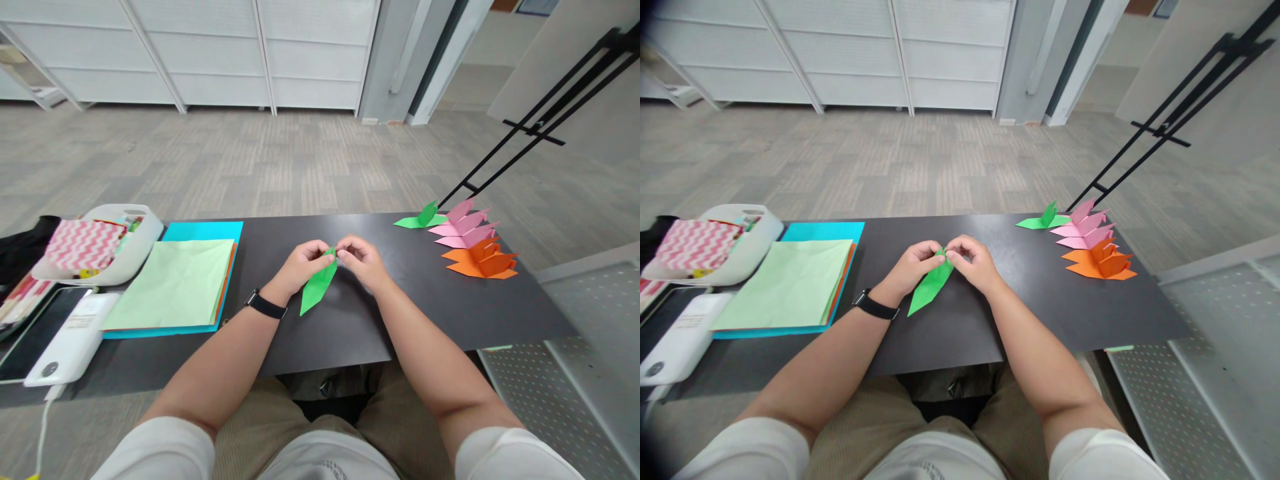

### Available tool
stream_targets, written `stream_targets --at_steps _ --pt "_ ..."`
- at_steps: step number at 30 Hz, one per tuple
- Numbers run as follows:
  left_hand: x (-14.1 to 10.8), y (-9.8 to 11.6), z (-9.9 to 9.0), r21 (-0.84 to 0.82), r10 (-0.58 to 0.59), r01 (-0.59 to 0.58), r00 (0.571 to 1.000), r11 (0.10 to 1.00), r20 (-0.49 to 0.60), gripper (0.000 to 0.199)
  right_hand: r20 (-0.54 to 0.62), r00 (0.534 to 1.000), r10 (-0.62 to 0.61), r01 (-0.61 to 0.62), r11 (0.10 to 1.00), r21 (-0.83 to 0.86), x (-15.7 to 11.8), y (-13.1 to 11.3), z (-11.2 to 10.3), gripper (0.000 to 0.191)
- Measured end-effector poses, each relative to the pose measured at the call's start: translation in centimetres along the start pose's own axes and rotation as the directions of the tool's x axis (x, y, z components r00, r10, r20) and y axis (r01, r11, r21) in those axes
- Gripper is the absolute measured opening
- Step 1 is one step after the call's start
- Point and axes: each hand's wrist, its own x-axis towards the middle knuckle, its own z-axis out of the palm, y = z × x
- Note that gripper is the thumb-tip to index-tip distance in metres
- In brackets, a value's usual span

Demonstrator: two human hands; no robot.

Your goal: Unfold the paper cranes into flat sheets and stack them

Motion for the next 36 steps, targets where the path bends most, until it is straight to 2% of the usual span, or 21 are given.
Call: stream_targets --at_steps 5,10,13,16,19,32,36 --pt "-0.1 -0.1 0.3 0.08 0.047 -0.047 0.999 0.996 -0.004 0.039 -0.033 0.998 0.061 -0.062 0.998 -0.031 0.1 0.4 0.2 0.036" --pt "0.0 -0.1 0.2 0.085 0.068 -0.066 0.998 0.994 -0.012 0.037 -0.045 0.992 0.115 -0.116 0.993 -0.009 0.1 0.7 0.0 0.04" --pt "0.2 -0.2 0.0 0.052 0.108 -0.104 0.991 0.993 -0.085 0.036 0.014 0.996 0.091 -0.09 0.994 -0.065 0.0 0.3 -0.2 0.038" --pt "0.4 -0.4 -0.4 0.003 0.127 -0.129 0.977 0.992 -0.17 0.031 0.11 0.994 0.023 0.001 0.975 -0.221 0.0 -0.2 -0.2 0.027" --pt "0.5 -0.4 -0.6 -0.037 0.124 -0.135 0.97 0.99 -0.209 0.028 0.201 0.979 0.022 0.041 0.952 -0.302 0.0 -0.3 0.2 0.019" --pt "0.6 -0.7 -0.4 0.024 0.124 -0.122 0.958 0.992 -0.258 0.027 0.231 0.956 0.182 -0.111 0.951 -0.29 -0.2 0.4 0.3 0.021" --pt "0.9 -1.0 -0.8 0.009 0.18 -0.184 0.954 0.983 -0.239 0.029 0.199 0.947 0.252 -0.213 0.957 -0.199 -0.1 0.5 0.1 0.028"
